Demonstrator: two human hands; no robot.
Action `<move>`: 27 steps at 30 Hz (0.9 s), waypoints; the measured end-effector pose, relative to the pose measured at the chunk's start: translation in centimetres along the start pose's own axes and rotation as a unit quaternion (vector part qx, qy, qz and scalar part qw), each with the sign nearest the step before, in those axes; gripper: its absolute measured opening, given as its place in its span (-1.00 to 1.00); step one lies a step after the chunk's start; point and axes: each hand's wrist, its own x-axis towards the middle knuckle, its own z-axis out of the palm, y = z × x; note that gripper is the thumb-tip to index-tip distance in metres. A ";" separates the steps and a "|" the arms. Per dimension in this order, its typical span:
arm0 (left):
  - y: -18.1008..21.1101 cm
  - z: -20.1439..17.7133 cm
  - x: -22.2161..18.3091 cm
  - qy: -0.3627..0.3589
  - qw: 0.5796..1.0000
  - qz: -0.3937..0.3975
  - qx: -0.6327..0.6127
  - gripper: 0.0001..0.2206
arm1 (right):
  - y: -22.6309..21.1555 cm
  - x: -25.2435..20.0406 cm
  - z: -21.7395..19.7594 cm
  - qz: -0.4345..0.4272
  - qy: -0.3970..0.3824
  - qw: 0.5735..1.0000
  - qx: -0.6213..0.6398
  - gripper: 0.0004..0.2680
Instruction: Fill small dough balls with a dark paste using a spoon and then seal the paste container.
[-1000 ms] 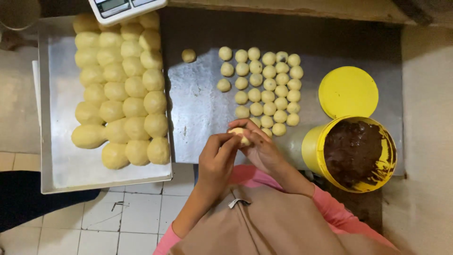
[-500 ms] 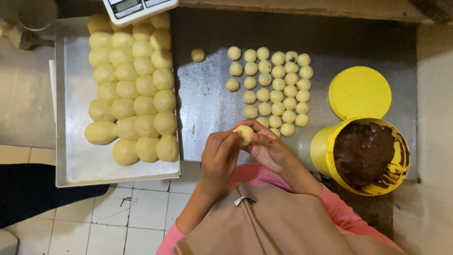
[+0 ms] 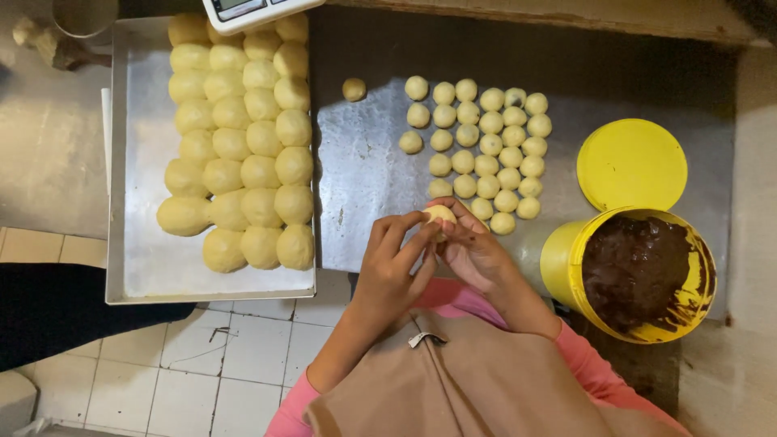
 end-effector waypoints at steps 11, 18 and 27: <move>-0.5 0.6 -0.5 0.030 0.998 0.035 0.053 -0.95 | -1.2 -0.7 3.3 -0.002 -0.036 0.998 -0.046 -0.58; 0.1 0.1 0.1 0.052 0.997 0.031 0.049 -0.92 | -0.5 -0.6 2.1 0.009 -0.092 0.995 -0.030 -0.54; -0.5 0.6 -0.4 0.071 0.996 -0.007 -0.049 -0.79 | -1.7 -0.3 1.1 -0.015 -0.038 0.998 -0.057 -0.58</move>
